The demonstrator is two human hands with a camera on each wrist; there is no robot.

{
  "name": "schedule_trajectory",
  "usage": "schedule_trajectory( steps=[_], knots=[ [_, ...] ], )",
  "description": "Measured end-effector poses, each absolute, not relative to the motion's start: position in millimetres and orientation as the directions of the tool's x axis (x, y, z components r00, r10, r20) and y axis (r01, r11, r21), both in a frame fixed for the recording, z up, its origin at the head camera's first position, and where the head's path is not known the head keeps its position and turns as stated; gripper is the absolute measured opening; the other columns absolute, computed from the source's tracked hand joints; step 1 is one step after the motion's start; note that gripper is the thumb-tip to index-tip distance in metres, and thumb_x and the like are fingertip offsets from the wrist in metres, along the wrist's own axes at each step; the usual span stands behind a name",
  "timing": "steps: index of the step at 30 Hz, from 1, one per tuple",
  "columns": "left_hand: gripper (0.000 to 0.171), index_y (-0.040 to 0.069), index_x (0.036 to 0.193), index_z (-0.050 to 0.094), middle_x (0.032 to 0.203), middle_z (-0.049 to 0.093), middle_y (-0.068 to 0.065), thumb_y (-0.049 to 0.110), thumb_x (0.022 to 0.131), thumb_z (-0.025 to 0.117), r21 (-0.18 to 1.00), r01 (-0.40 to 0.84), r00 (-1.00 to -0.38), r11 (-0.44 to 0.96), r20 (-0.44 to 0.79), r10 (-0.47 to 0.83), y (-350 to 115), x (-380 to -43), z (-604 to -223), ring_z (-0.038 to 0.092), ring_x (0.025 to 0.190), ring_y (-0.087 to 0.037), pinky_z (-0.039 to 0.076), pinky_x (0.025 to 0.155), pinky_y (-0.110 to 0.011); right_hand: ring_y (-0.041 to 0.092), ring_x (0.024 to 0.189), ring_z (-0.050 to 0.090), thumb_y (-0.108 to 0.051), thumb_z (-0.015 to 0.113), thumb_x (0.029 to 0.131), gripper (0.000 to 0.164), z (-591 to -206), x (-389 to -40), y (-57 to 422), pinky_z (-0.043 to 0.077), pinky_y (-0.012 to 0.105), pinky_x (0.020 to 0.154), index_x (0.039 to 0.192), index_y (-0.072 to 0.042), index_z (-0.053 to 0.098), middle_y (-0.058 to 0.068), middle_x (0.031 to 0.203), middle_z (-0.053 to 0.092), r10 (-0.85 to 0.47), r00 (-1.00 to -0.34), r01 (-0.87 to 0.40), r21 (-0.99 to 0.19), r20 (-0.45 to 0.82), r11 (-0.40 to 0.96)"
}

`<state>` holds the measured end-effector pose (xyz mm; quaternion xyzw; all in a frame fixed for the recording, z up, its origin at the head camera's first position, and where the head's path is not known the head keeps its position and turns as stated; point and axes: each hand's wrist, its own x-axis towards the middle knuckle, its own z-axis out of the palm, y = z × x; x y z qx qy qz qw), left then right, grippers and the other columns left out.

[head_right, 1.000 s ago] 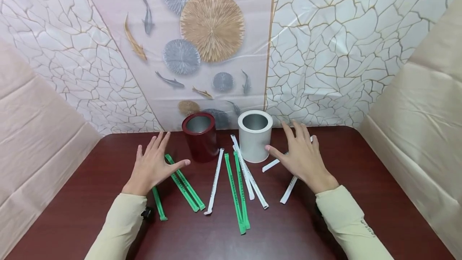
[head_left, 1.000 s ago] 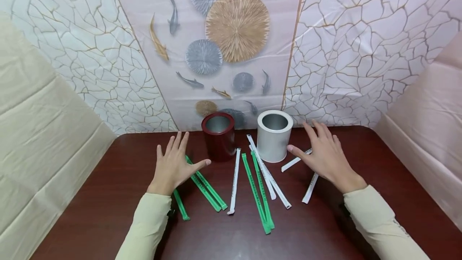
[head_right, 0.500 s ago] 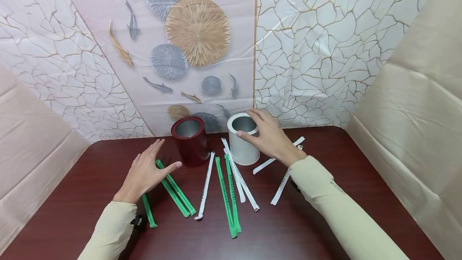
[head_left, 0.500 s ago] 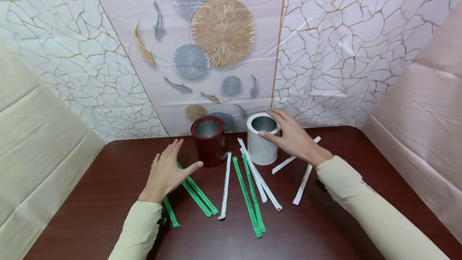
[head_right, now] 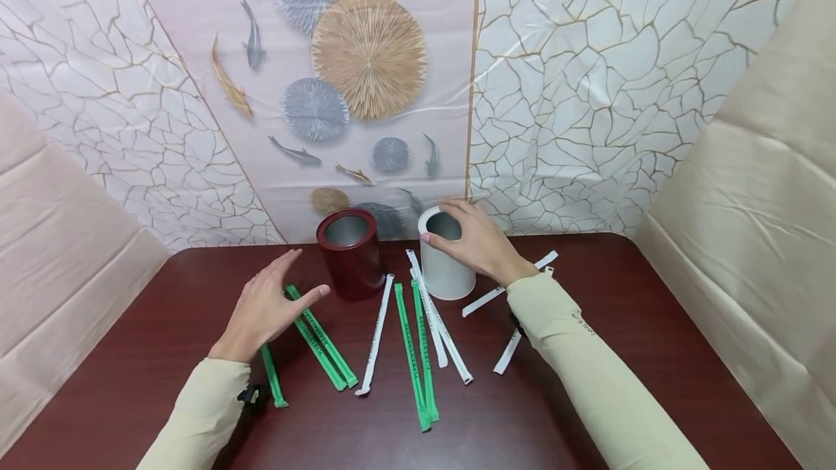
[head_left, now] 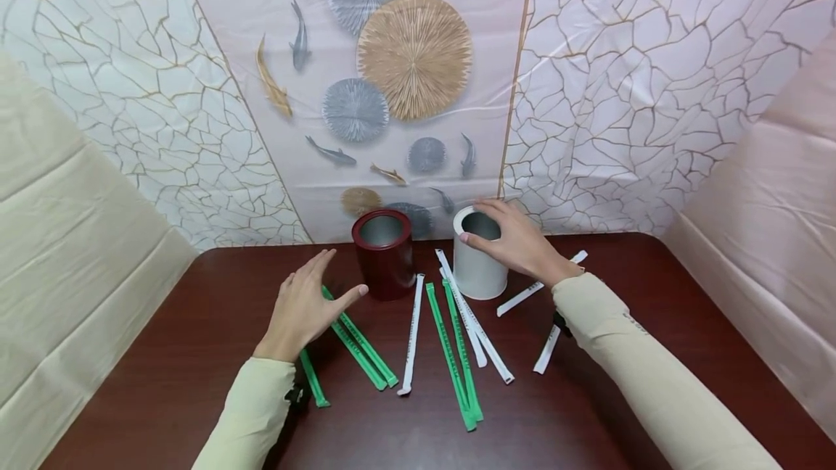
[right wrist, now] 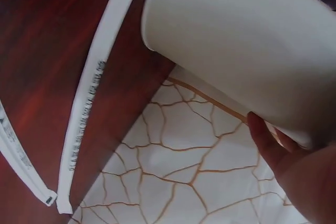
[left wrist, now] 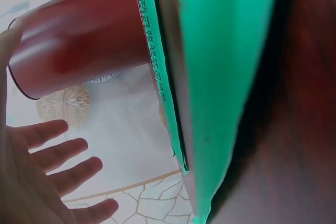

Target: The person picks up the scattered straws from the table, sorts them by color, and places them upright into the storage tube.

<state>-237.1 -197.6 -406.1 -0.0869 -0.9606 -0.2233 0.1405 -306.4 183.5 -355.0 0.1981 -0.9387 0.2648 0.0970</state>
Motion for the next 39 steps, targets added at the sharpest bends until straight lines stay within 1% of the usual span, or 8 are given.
schedule_trajectory(
  steps=[7,12,17,22,27,30,33,39],
  knots=[
    [0.079,0.01,0.154,0.053,0.154,0.055,-0.015,0.062,0.097,0.068,0.507,0.222,-0.937,0.833,0.348,0.038,-207,-233,-402,0.055,0.137,-0.042,0.046,0.108,-0.062,0.038,0.148,0.039,-0.057,0.072,0.094,0.078,-372,-314,180,0.037,0.06,0.115,0.153,-0.01,0.056,0.009,0.16,0.047,-0.256,-0.893,-0.433,-0.552,0.371,0.713],
    [0.062,0.011,0.147,0.06,0.15,0.058,-0.015,0.052,0.101,0.068,0.568,0.201,-0.943,0.798,0.332,0.001,-218,-224,-390,0.057,0.135,-0.038,0.049,0.104,-0.061,0.039,0.147,0.041,-0.054,0.074,0.093,0.075,-374,-314,179,0.038,0.061,0.113,0.151,-0.009,0.058,0.01,0.159,0.048,-0.243,-0.884,-0.445,-0.56,0.399,0.699],
    [0.05,0.011,0.136,0.068,0.135,0.066,-0.013,0.048,0.102,0.067,0.571,0.16,-0.955,0.805,0.297,-0.021,-234,-207,-378,0.064,0.105,-0.031,0.053,0.089,-0.05,0.04,0.149,0.039,-0.054,0.074,0.094,0.077,-373,-313,180,0.035,0.062,0.116,0.153,-0.008,0.056,0.012,0.161,0.047,-0.257,-0.886,-0.446,-0.557,0.387,0.701],
    [0.043,0.009,0.127,0.072,0.112,0.073,-0.009,0.043,0.101,0.071,0.562,0.062,-0.981,0.825,0.189,-0.055,-251,-194,-378,0.063,0.084,-0.023,0.049,0.071,-0.038,0.039,0.147,0.041,-0.055,0.074,0.093,0.078,-367,-314,182,0.036,0.061,0.116,0.151,-0.006,0.054,0.013,0.159,0.044,-0.287,-0.901,-0.429,-0.564,0.326,0.706],
    [0.05,0.001,0.129,0.069,0.108,0.074,-0.012,0.041,0.099,0.074,0.558,-0.02,-0.997,0.83,0.054,-0.06,-265,-191,-391,0.068,0.089,-0.024,0.054,0.074,-0.043,0.04,0.147,0.039,-0.065,0.071,0.092,0.088,-356,-320,186,0.035,0.063,0.116,0.157,-0.011,0.045,0.014,0.161,0.038,-0.339,-0.913,-0.407,-0.533,0.226,0.742],
    [0.053,-0.003,0.13,0.066,0.103,0.074,-0.011,0.039,0.099,0.074,0.58,-0.072,-0.997,0.811,-0.034,-0.064,-267,-191,-397,0.07,0.078,-0.02,0.057,0.072,-0.042,0.04,0.147,0.04,-0.067,0.071,0.09,0.093,-353,-324,188,0.035,0.063,0.116,0.16,-0.012,0.042,0.013,0.16,0.036,-0.366,-0.91,-0.414,-0.508,0.197,0.755],
    [0.051,-0.007,0.128,0.063,0.097,0.074,-0.012,0.033,0.1,0.074,0.63,-0.136,-0.99,0.765,-0.116,-0.081,-267,-190,-400,0.072,0.071,-0.016,0.06,0.069,-0.037,0.038,0.142,0.044,-0.065,0.073,0.09,0.091,-357,-327,189,0.038,0.062,0.114,0.158,-0.012,0.046,0.011,0.155,0.039,-0.374,-0.901,-0.434,-0.509,0.222,0.743],
    [0.045,-0.011,0.121,0.062,0.092,0.075,-0.013,0.023,0.097,0.079,0.699,-0.232,-0.971,0.676,-0.207,-0.119,-265,-191,-406,0.077,0.074,-0.02,0.064,0.067,-0.036,0.038,0.146,0.042,-0.063,0.075,0.09,0.089,-367,-320,188,0.039,0.062,0.114,0.158,-0.011,0.049,0.011,0.16,0.041,-0.314,-0.892,-0.448,-0.538,0.325,0.714]
  ],
)
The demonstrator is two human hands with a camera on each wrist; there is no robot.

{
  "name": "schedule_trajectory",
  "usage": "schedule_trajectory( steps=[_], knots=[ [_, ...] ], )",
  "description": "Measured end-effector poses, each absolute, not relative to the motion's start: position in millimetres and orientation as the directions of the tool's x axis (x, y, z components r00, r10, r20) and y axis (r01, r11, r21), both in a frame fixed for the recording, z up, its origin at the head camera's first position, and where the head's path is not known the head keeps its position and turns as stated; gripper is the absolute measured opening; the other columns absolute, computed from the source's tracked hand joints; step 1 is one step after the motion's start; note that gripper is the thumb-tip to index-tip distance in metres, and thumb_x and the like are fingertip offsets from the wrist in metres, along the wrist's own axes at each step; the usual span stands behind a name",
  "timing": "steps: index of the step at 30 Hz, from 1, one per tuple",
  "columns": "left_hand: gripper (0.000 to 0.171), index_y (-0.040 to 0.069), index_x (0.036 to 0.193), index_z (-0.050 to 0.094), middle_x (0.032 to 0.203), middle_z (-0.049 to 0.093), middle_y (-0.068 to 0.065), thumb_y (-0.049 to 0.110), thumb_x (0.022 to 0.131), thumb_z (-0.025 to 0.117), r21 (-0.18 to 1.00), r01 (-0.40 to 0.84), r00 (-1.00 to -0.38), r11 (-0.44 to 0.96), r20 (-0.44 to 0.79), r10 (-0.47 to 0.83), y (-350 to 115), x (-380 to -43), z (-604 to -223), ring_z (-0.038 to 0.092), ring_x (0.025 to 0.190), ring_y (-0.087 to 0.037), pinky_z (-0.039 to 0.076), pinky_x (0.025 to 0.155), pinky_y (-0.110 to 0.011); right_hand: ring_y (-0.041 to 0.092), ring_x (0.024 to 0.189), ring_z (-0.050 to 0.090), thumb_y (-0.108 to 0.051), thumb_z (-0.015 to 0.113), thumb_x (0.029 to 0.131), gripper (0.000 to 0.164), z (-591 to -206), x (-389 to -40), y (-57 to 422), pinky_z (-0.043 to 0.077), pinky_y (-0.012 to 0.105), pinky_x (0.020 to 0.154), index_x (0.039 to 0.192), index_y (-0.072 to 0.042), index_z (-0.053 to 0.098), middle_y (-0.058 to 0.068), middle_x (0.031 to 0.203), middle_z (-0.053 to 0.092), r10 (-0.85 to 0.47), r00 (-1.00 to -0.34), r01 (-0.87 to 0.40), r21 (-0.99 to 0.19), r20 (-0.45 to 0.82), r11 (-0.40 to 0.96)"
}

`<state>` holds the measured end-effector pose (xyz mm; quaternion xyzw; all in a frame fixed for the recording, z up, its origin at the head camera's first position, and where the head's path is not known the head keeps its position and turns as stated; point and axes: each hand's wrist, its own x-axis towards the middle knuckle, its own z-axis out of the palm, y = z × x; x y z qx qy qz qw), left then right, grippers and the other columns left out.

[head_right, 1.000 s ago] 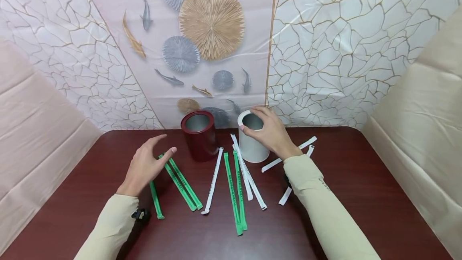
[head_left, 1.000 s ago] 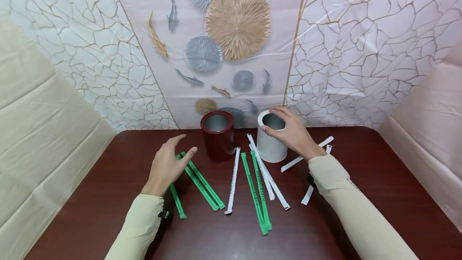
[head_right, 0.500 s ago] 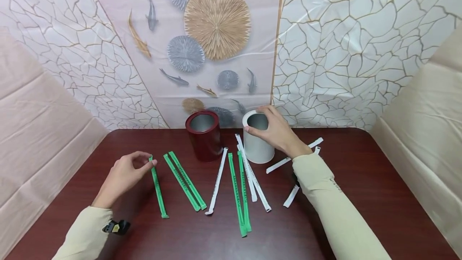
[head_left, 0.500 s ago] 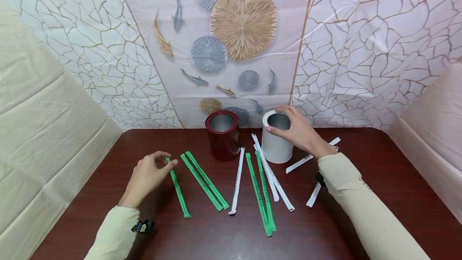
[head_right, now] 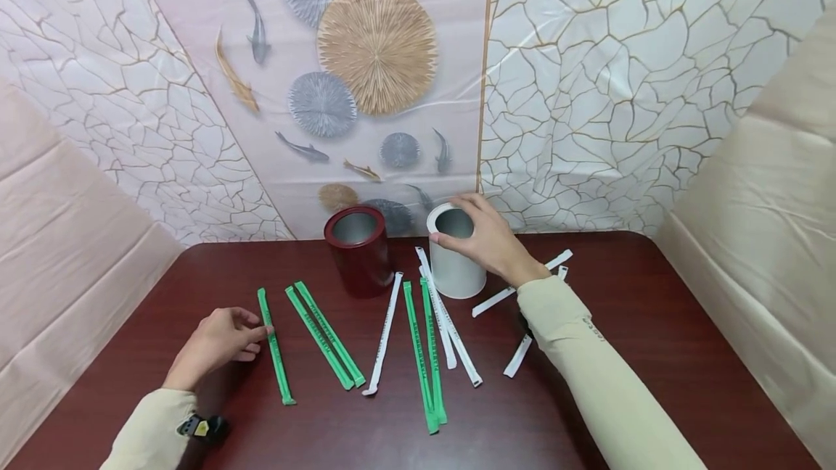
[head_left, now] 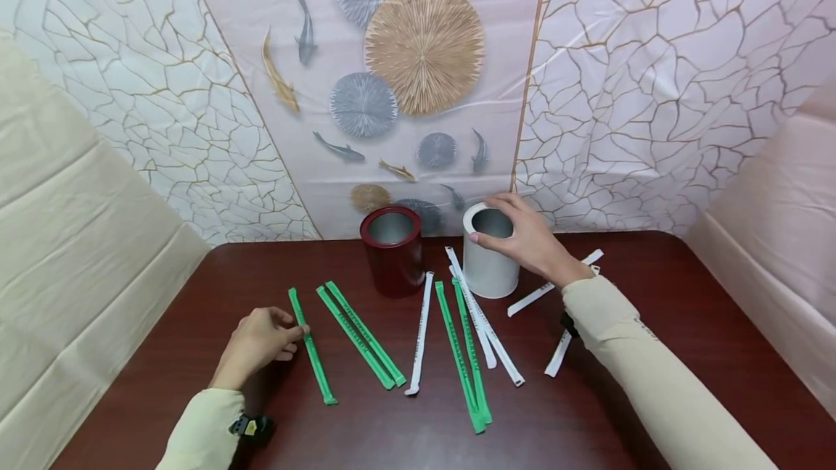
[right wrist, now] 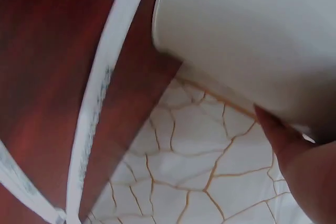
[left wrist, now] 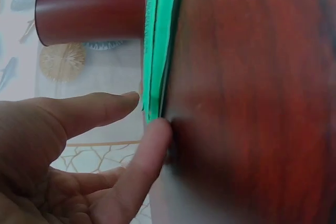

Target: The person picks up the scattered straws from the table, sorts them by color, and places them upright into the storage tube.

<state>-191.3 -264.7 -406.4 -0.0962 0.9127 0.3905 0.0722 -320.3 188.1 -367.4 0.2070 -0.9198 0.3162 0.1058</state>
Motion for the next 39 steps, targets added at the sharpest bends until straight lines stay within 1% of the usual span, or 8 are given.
schedule_trajectory(
  steps=[3,9,18,25,28,30,35,39],
  knots=[
    [0.045,-0.012,0.12,0.062,0.09,0.077,-0.013,0.02,0.095,0.081,0.712,-0.242,-0.969,0.659,-0.215,-0.123,-264,-192,-411,0.078,0.073,-0.022,0.064,0.066,-0.036,0.04,0.15,0.038,-0.062,0.074,0.092,0.091,-369,-315,187,0.036,0.063,0.116,0.16,-0.009,0.044,0.014,0.164,0.036,-0.285,-0.896,-0.437,-0.563,0.34,0.702],
    [0.044,-0.013,0.12,0.062,0.088,0.077,-0.015,0.014,0.092,0.083,0.72,-0.261,-0.965,0.643,-0.218,-0.148,-259,-195,-413,0.078,0.068,-0.021,0.063,0.064,-0.035,0.043,0.152,0.034,-0.064,0.064,0.098,0.093,-372,-306,187,0.037,0.063,0.116,0.164,-0.005,0.035,0.017,0.169,0.029,-0.282,-0.911,-0.407,-0.545,0.301,0.733],
    [0.038,-0.011,0.116,0.061,0.084,0.075,-0.015,0.01,0.092,0.08,0.703,-0.294,-0.955,0.648,-0.246,-0.166,-249,-192,-410,0.076,0.065,-0.019,0.063,0.065,-0.036,0.04,0.155,0.031,-0.06,0.067,0.097,0.092,-376,-301,190,0.037,0.061,0.117,0.164,-0.006,0.036,0.013,0.171,0.029,-0.261,-0.919,-0.389,-0.568,0.296,0.726],
    [0.024,-0.001,0.095,0.067,0.068,0.071,-0.006,0.018,0.09,0.081,0.566,-0.25,-0.966,0.786,-0.197,-0.166,-248,-192,-408,0.07,0.06,-0.015,0.057,0.065,-0.036,0.038,0.154,0.033,-0.062,0.07,0.095,0.092,-375,-300,188,0.039,0.06,0.117,0.162,-0.007,0.041,0.011,0.17,0.032,-0.237,-0.918,-0.386,-0.583,0.317,0.715],
    [0.023,0.003,0.085,0.067,0.062,0.068,-0.004,0.02,0.089,0.081,0.508,-0.231,-0.97,0.83,-0.184,-0.157,-247,-193,-407,0.066,0.059,-0.015,0.051,0.063,-0.036,0.038,0.154,0.034,-0.061,0.07,0.094,0.092,-374,-301,187,0.039,0.06,0.117,0.162,-0.007,0.041,0.011,0.17,0.032,-0.228,-0.921,-0.38,-0.587,0.317,0.715],
    [0.023,0.006,0.083,0.067,0.062,0.067,-0.004,0.023,0.089,0.081,0.497,-0.238,-0.968,0.835,-0.19,-0.163,-246,-194,-406,0.065,0.06,-0.017,0.05,0.061,-0.036,0.038,0.154,0.034,-0.06,0.071,0.094,0.091,-375,-301,188,0.038,0.06,0.117,0.162,-0.007,0.042,0.011,0.169,0.033,-0.222,-0.92,-0.379,-0.589,0.324,0.714],
    [0.027,0.007,0.096,0.071,0.078,0.069,-0.005,0.03,0.087,0.082,0.495,-0.276,-0.959,0.824,-0.199,-0.202,-249,-193,-405,0.064,0.07,-0.022,0.049,0.06,-0.037,0.038,0.154,0.034,-0.059,0.072,0.094,0.09,-376,-301,186,0.037,0.06,0.118,0.161,-0.006,0.043,0.012,0.169,0.034,-0.225,-0.916,-0.388,-0.591,0.332,0.707],
    [0.033,0.006,0.108,0.074,0.09,0.071,-0.004,0.031,0.088,0.08,0.549,-0.245,-0.969,0.799,-0.156,-0.19,-250,-187,-398,0.063,0.079,-0.022,0.048,0.065,-0.037,0.038,0.154,0.035,-0.059,0.072,0.094,0.09,-376,-301,185,0.038,0.06,0.117,0.161,-0.007,0.043,0.011,0.169,0.034,-0.225,-0.915,-0.389,-0.589,0.334,0.708]
  ],
)
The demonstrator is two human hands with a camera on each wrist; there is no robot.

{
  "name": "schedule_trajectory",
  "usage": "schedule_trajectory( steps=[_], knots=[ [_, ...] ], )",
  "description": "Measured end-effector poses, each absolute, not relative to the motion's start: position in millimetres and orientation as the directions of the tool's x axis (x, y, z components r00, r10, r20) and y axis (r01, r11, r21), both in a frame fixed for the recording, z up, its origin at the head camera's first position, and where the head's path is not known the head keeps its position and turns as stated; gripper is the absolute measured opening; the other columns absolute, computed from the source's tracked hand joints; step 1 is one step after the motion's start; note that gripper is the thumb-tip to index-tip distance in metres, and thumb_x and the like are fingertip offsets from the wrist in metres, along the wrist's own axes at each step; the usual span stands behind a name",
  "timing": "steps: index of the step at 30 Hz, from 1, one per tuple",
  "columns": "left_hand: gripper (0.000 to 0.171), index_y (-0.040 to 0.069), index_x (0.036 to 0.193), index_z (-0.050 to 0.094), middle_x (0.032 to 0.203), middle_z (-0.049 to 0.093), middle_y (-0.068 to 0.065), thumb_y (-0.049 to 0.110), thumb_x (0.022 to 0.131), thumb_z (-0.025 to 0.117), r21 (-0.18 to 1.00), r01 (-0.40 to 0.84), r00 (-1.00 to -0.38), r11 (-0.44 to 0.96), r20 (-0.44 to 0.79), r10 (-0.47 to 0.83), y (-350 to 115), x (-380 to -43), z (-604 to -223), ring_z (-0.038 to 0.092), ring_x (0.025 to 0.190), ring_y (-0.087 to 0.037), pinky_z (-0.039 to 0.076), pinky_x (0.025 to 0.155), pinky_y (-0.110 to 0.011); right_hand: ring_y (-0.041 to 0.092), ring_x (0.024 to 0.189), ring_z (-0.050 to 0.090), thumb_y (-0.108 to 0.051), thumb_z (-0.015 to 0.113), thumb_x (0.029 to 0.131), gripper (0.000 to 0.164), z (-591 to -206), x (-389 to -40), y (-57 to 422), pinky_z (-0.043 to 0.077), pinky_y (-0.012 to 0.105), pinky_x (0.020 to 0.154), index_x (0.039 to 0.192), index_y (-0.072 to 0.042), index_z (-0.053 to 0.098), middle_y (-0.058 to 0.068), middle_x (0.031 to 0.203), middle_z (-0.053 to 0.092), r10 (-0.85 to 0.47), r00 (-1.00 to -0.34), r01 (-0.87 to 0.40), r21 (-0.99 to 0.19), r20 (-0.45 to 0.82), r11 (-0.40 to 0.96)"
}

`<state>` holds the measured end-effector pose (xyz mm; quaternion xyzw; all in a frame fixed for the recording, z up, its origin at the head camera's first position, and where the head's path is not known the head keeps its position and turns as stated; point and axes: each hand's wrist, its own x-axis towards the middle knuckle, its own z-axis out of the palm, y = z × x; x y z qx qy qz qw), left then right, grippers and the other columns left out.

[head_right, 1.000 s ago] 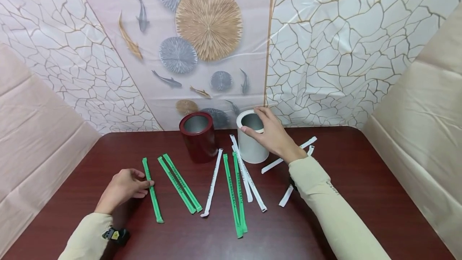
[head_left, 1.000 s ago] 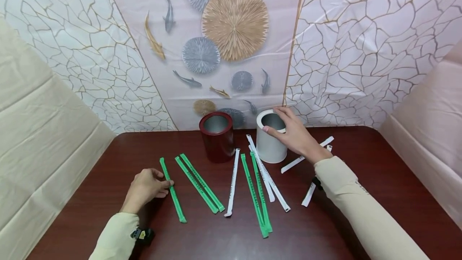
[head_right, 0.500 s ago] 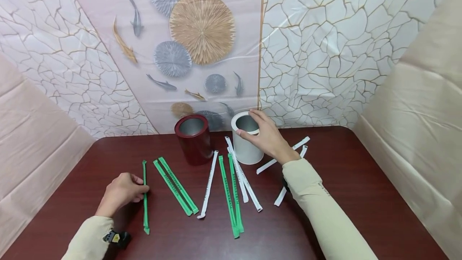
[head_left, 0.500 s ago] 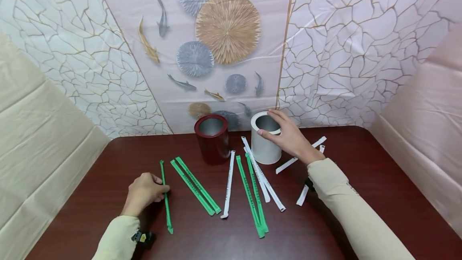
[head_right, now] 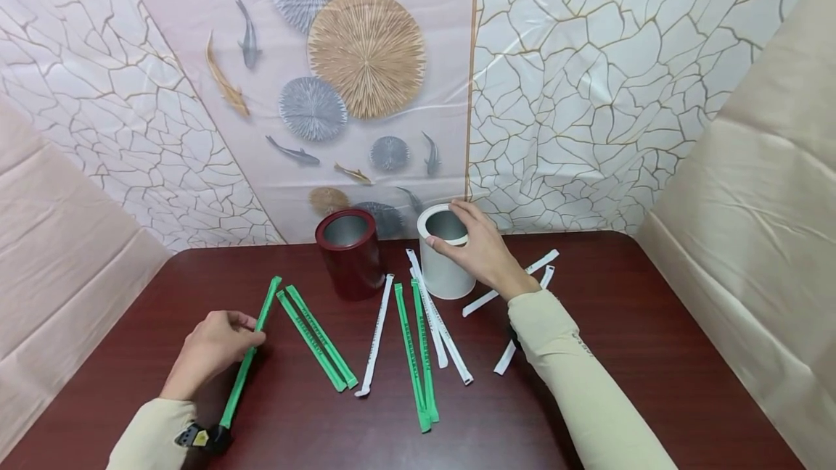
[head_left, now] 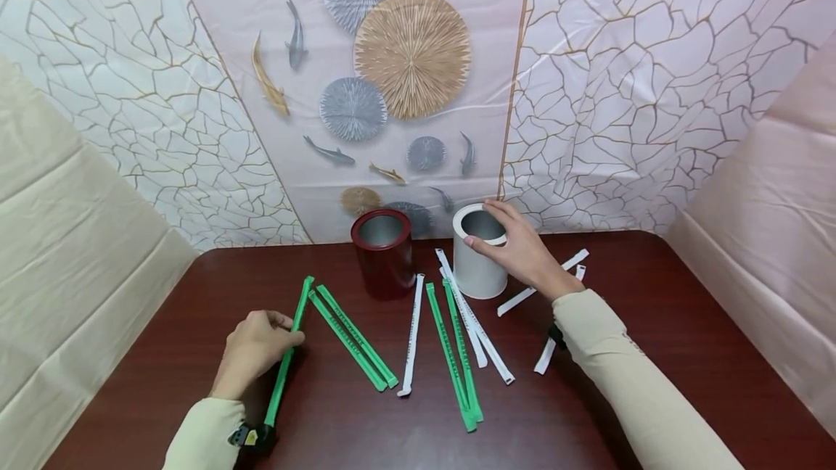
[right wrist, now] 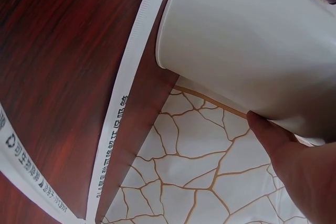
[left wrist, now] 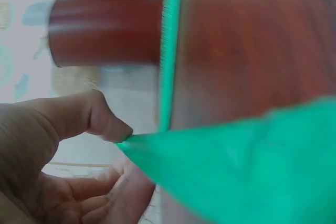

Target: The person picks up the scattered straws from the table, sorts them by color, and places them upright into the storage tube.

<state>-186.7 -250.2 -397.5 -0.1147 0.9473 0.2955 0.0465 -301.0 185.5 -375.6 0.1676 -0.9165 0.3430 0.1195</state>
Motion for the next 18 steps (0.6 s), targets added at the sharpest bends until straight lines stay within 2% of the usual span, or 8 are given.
schedule_trajectory(
  steps=[8,13,18],
  knots=[
    [0.028,0.005,0.113,0.072,0.091,0.076,-0.002,0.019,0.089,0.072,0.692,-0.035,-0.989,0.721,0.082,-0.127,-226,-177,-361,0.069,0.065,-0.016,0.049,0.066,-0.033,0.037,0.153,0.036,-0.058,0.073,0.094,0.089,-379,-301,186,0.039,0.06,0.116,0.16,-0.007,0.044,0.011,0.168,0.036,-0.22,-0.909,-0.399,-0.59,0.354,0.702],
    [0.021,0.006,0.115,0.071,0.095,0.078,-0.008,0.013,0.095,0.07,0.775,0.099,-0.975,0.624,0.201,-0.094,-198,-179,-339,0.074,0.071,-0.017,0.056,0.067,-0.029,0.036,0.154,0.035,-0.058,0.073,0.094,0.088,-383,-300,186,0.037,0.059,0.118,0.161,-0.008,0.044,0.01,0.168,0.036,-0.221,-0.91,-0.398,-0.593,0.351,0.7],
    [0.015,0.003,0.115,0.067,0.096,0.078,-0.015,0.01,0.102,0.067,0.83,0.251,-0.951,0.498,0.306,-0.031,-166,-191,-320,0.074,0.071,-0.016,0.058,0.063,-0.027,0.037,0.153,0.036,-0.058,0.072,0.094,0.088,-381,-301,185,0.04,0.059,0.116,0.16,-0.008,0.045,0.009,0.168,0.036,-0.219,-0.905,-0.405,-0.575,0.366,0.711]
  ],
)
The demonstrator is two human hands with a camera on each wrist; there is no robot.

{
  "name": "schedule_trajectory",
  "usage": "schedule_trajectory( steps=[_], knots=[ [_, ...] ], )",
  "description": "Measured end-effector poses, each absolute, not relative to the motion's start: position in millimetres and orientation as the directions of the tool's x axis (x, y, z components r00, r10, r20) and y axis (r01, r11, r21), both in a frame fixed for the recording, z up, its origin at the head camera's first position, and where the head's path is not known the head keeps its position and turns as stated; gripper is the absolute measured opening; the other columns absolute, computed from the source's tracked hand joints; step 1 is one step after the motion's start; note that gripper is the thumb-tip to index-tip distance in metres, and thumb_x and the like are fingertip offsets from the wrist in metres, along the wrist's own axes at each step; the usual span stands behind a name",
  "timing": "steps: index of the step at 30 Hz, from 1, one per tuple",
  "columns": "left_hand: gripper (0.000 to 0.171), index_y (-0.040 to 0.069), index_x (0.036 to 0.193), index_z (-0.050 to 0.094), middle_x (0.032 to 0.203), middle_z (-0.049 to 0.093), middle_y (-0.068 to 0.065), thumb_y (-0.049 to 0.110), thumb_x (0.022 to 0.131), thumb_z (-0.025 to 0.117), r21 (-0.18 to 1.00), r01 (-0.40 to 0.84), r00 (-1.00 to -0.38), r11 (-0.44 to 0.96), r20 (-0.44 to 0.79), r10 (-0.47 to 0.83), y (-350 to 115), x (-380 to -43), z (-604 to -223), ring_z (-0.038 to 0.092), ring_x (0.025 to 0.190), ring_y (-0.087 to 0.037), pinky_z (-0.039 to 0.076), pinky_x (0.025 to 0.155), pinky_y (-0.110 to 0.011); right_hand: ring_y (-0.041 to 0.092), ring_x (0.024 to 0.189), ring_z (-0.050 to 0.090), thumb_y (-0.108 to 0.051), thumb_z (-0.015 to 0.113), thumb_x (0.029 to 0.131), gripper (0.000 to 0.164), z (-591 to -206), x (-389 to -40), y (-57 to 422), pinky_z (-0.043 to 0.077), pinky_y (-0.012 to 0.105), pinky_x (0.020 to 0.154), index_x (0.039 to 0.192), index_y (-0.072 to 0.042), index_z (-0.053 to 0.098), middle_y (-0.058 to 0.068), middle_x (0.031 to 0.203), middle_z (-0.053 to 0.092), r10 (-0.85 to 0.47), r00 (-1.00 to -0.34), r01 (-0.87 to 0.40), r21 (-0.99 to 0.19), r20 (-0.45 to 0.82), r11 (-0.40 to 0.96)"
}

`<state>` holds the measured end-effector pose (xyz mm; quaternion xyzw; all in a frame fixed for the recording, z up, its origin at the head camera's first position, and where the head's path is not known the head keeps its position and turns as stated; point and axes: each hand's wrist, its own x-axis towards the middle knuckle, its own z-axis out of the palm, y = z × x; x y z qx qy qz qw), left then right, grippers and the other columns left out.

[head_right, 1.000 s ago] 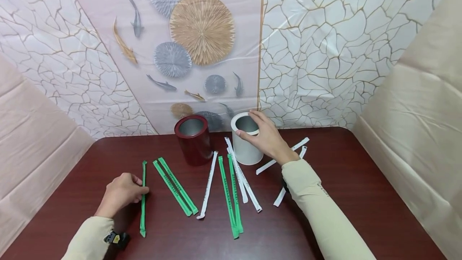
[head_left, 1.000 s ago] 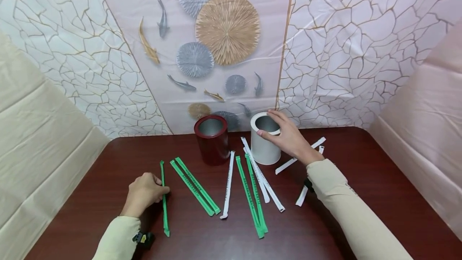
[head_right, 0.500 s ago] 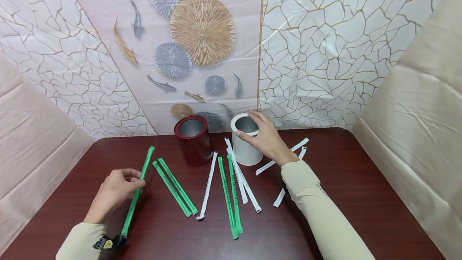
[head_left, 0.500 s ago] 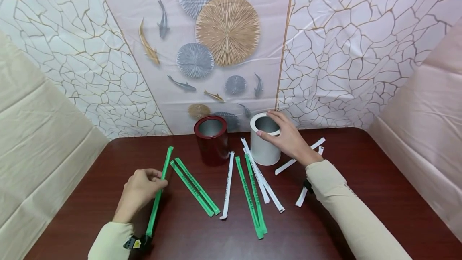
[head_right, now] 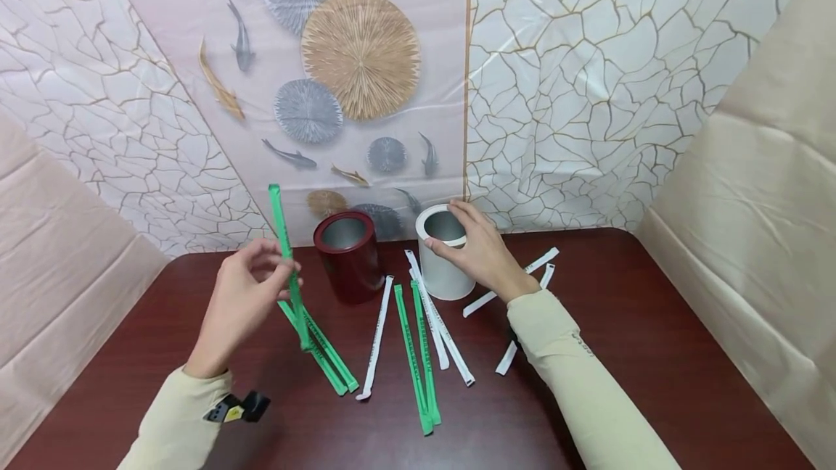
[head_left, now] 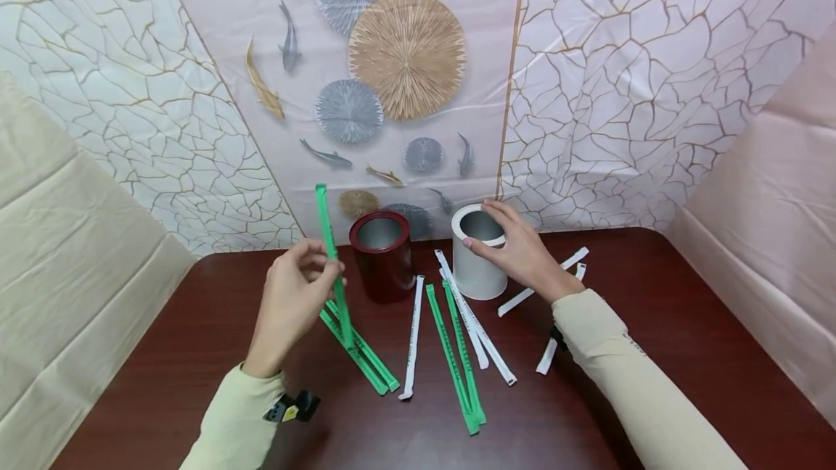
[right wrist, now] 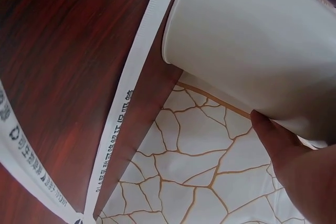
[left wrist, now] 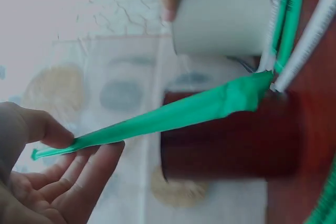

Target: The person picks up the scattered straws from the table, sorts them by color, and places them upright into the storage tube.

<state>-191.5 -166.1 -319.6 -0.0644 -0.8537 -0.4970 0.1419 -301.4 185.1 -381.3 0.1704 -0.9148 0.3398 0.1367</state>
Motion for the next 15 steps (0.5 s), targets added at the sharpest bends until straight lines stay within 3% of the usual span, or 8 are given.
schedule_trajectory(
  steps=[7,15],
  knots=[
    [0.019,0.001,0.12,0.062,0.106,0.075,-0.015,0.003,0.102,0.065,0.786,0.461,-0.873,0.412,0.486,0.05,-123,-214,-299,0.077,0.086,-0.022,0.06,0.068,-0.028,0.037,0.151,0.039,-0.055,0.074,0.094,0.086,-381,-302,185,0.042,0.058,0.114,0.159,-0.008,0.046,0.01,0.166,0.038,-0.22,-0.898,-0.417,-0.574,0.381,0.705],
    [0.025,-0.001,0.118,0.063,0.107,0.073,-0.014,-0.004,0.095,0.07,0.726,0.596,-0.792,0.343,0.603,0.1,-85,-243,-280,0.077,0.093,-0.025,0.062,0.086,-0.039,0.036,0.15,0.041,-0.057,0.073,0.094,0.087,-382,-300,186,0.044,0.058,0.112,0.16,-0.009,0.045,0.009,0.167,0.037,-0.21,-0.901,-0.409,-0.581,0.379,0.703]
  ],
)
